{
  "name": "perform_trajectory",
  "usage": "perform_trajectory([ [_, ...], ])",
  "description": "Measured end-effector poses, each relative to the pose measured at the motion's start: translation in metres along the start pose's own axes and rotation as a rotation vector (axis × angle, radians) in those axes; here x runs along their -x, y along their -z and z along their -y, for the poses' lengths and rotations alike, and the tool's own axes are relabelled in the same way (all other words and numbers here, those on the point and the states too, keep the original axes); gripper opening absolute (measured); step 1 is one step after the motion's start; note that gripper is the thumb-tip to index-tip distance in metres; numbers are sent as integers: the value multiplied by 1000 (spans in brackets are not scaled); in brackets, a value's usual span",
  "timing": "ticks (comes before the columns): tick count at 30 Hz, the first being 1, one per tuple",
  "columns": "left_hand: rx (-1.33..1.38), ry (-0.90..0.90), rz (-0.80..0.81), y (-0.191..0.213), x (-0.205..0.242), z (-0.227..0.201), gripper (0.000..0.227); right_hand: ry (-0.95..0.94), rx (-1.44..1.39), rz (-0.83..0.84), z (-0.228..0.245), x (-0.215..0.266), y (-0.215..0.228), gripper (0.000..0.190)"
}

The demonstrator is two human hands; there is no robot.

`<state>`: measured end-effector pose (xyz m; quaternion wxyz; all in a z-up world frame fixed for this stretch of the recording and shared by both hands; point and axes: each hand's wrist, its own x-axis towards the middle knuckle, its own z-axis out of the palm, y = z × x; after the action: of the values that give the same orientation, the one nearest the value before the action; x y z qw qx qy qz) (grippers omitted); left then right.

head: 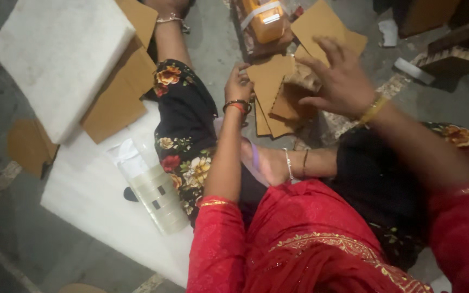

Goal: The person sits on the floor and assembles small cardboard boxes by folding the flaps and securing them with clear adhesive tape. They repeatedly pick up flat cardboard pieces, fold them into box shapes, and use a tape dispenser to seal the edges.

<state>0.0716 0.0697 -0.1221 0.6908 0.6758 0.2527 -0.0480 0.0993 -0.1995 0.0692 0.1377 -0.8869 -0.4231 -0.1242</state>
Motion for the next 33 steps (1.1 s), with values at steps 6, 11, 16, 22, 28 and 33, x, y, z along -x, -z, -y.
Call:
perform_trajectory([
  [6, -160, 129, -90, -2, 22, -30, 50, -420, -283, 264, -4, -4, -29, 48],
  [11, -138, -32, -43, -1, 18, -24, 48, -119, -204, 281, 30, -1, -41, 34],
  [16, -112, -183, 18, -2, 3, -4, 45, 62, -29, 98, 67, -5, -64, 40],
  [22, -320, -442, 228, 10, 13, -9, 38, 108, 172, -210, 73, -15, -56, 50],
  [28, -417, -218, 643, 28, 75, -80, 41, 164, -137, 17, 62, -3, -70, 39],
  [33, -604, -649, 345, -3, 88, -64, 46, 38, -358, 84, 63, -7, -49, 48],
])
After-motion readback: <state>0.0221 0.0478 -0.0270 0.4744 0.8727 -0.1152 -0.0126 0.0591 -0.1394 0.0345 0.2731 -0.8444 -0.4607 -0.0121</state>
